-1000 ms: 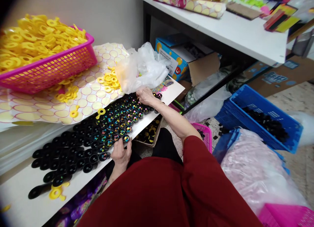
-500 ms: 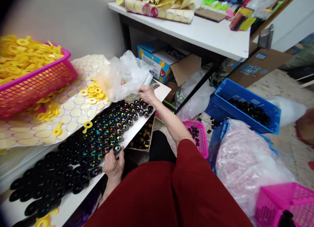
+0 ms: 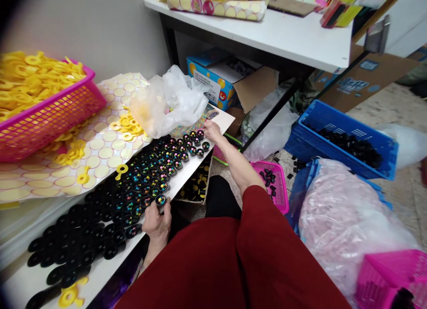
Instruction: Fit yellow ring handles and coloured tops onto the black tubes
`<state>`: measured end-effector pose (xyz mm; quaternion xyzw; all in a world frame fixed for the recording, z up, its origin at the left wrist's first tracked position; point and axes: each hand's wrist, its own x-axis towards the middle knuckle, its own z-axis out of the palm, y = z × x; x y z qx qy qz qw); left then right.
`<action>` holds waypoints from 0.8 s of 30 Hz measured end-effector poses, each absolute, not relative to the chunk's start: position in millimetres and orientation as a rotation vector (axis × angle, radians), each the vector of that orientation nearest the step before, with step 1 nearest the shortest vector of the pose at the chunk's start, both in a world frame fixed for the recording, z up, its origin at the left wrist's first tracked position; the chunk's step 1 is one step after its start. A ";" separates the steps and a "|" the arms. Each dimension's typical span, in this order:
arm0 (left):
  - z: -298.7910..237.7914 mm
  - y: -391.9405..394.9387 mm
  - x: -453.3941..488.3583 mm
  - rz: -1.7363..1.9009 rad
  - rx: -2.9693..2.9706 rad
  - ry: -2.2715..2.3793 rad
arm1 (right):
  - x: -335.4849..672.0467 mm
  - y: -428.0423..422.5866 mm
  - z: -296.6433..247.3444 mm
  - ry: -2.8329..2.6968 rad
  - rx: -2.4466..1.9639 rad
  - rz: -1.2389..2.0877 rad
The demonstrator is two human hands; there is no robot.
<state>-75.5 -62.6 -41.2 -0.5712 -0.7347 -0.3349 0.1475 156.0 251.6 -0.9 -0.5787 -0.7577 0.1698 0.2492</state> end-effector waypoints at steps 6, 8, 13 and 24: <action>-43.6 -63.3 -75.9 -0.931 -1.641 -2.106 | 169.1 249.7 6.1 -2.093 -1.574 0.502; -44.6 -64.1 -76.3 -0.901 -1.658 -2.095 | 171.9 250.4 10.0 -2.069 -1.605 0.532; -45.1 -64.7 -76.6 -0.945 -1.670 -2.113 | 174.8 253.7 16.2 -2.032 -1.716 0.531; -43.1 -64.4 -75.1 -0.870 -1.669 -2.005 | 175.2 244.8 14.3 -2.146 -1.846 0.386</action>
